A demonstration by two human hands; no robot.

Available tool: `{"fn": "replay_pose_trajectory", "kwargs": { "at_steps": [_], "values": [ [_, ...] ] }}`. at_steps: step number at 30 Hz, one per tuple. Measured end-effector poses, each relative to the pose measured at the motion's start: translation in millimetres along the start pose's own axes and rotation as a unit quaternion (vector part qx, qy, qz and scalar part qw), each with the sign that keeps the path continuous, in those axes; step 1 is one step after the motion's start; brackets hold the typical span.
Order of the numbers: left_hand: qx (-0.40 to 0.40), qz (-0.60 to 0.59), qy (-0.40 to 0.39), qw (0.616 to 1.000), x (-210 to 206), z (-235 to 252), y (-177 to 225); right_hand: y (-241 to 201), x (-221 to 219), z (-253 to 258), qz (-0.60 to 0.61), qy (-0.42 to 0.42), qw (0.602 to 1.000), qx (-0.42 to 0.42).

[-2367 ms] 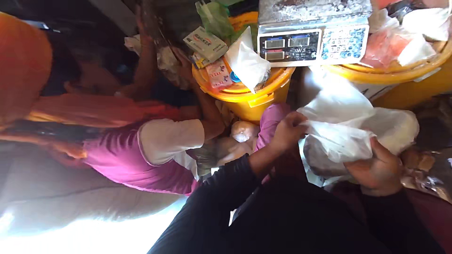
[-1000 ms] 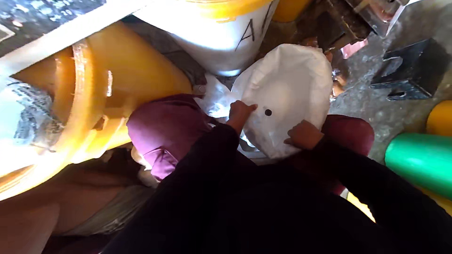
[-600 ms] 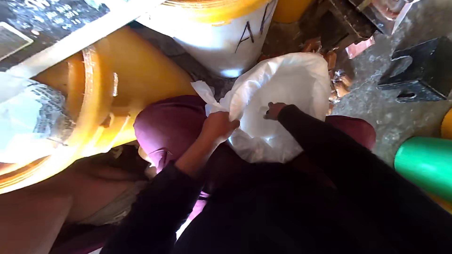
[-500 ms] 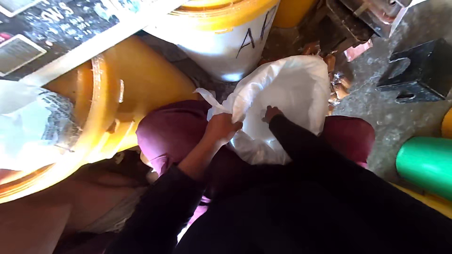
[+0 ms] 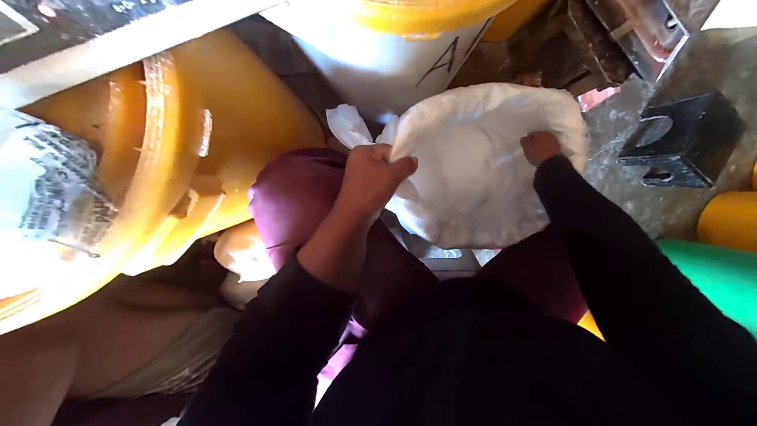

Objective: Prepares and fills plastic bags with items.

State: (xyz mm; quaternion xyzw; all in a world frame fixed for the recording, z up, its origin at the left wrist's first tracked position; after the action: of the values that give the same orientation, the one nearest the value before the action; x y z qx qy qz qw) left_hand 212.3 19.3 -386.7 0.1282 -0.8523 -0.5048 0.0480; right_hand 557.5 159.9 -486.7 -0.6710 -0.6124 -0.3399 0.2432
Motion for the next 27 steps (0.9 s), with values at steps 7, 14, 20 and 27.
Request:
{"fn": "replay_pose_trajectory", "kwargs": {
  "at_steps": [7, 14, 20, 27],
  "values": [
    [-0.012, 0.091, -0.043, 0.995, -4, -5, -8, -21, -33, -20, 0.131, 0.127, 0.982, -0.049],
    [-0.013, 0.075, -0.048, 0.996, -10, -2, -9, -67, -83, 28, 0.036, 0.037, 0.995, 0.09],
    [0.005, 0.077, -0.046, 0.996, -8, 1, -11, -78, -91, 51, -0.022, -0.058, 0.991, 0.123],
    [-0.02, 0.064, -0.058, 0.996, -10, 1, -11, -85, -110, 63, 0.123, -0.123, 0.975, 0.139]
  ]
}}
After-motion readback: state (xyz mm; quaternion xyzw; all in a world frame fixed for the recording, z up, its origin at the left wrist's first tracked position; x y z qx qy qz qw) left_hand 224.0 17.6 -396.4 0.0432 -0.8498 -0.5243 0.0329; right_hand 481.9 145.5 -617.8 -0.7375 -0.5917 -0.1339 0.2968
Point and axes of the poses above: each hand's wrist, its own z-axis towards the middle knuckle, its own x-axis out of the back of the hand, y = z × x, the point moved 10 cm from there along z, towards the middle knuckle, and after that the axes turned 14 degrees about -z, right-handed, at the moved point
